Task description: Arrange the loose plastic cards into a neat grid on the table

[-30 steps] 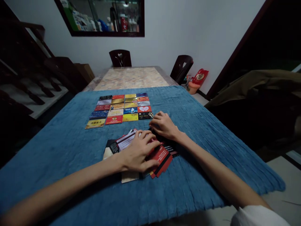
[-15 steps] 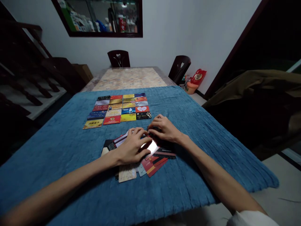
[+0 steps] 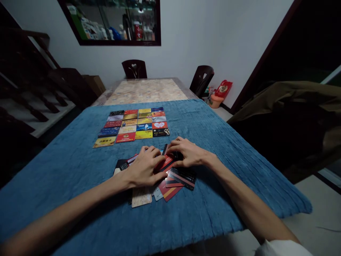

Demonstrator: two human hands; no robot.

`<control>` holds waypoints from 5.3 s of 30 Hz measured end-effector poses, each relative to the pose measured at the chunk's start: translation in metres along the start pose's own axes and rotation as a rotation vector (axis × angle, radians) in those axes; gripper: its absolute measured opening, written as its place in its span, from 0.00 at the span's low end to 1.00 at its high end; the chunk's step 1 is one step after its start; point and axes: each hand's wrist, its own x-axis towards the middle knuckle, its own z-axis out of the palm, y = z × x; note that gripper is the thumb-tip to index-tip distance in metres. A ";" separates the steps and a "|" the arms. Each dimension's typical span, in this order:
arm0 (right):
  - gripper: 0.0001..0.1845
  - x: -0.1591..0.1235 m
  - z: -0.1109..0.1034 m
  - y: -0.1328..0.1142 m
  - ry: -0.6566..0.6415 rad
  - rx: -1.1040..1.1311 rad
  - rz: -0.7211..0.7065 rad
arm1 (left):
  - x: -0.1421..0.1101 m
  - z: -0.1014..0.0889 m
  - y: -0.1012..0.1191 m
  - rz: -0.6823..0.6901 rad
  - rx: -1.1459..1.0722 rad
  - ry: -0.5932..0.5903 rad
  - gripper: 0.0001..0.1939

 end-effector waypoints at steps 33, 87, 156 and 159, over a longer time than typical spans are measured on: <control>0.14 0.003 0.022 0.014 0.328 0.025 0.134 | 0.008 -0.009 -0.042 -0.091 -0.223 0.185 0.15; 0.20 0.025 0.035 -0.018 0.846 -0.702 -0.059 | -0.027 -0.009 -0.073 0.045 0.297 0.569 0.24; 0.15 0.328 0.052 0.039 0.085 -0.352 0.137 | -0.049 -0.046 -0.315 -0.395 0.078 0.017 0.16; 0.15 0.326 0.052 0.038 0.088 -0.362 0.147 | -0.052 -0.046 -0.316 -0.405 0.095 0.017 0.17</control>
